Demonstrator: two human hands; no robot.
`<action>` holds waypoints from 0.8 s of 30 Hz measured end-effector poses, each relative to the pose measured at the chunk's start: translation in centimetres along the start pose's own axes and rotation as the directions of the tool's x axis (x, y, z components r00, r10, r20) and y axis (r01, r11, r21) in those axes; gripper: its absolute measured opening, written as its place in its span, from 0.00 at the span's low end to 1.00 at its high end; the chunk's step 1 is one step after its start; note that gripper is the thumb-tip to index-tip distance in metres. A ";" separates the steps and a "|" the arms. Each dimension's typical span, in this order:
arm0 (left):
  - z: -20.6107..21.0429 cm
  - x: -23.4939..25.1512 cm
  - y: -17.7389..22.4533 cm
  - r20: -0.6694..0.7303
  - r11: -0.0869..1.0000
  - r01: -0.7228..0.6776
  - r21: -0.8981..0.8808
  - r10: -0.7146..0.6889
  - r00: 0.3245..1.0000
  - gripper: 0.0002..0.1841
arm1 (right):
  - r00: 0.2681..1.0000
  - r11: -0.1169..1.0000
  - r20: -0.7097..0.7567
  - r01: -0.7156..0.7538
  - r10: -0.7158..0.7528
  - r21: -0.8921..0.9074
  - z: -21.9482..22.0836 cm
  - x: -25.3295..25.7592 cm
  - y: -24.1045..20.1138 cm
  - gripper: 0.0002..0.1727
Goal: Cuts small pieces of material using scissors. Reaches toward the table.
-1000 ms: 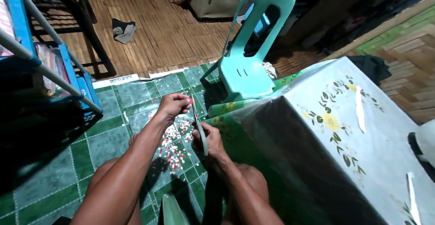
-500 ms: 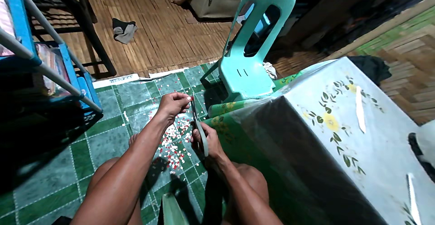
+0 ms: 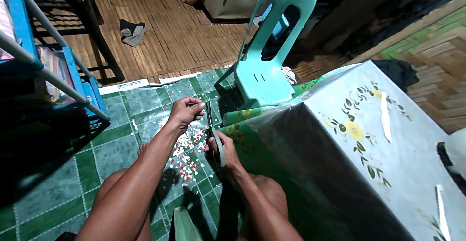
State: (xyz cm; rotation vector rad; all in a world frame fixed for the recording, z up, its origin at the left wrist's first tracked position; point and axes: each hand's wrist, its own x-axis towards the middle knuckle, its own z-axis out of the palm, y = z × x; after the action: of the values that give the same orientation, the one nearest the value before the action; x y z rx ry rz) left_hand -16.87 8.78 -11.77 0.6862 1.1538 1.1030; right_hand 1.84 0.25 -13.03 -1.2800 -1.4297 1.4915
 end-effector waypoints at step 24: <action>0.0 0.0 0.2 0.039 0.999 0.039 -0.006 -0.038 0.999 0.07 | 1.000 1.000 -0.017 0.002 -0.002 -0.020 -0.1 -0.2 -0.3 0.29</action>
State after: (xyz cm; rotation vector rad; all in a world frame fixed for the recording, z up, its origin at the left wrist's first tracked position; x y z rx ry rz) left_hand -16.91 8.89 -11.56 0.6747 1.1257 1.0566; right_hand 1.97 0.18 -12.70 -1.3005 -1.4380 1.4648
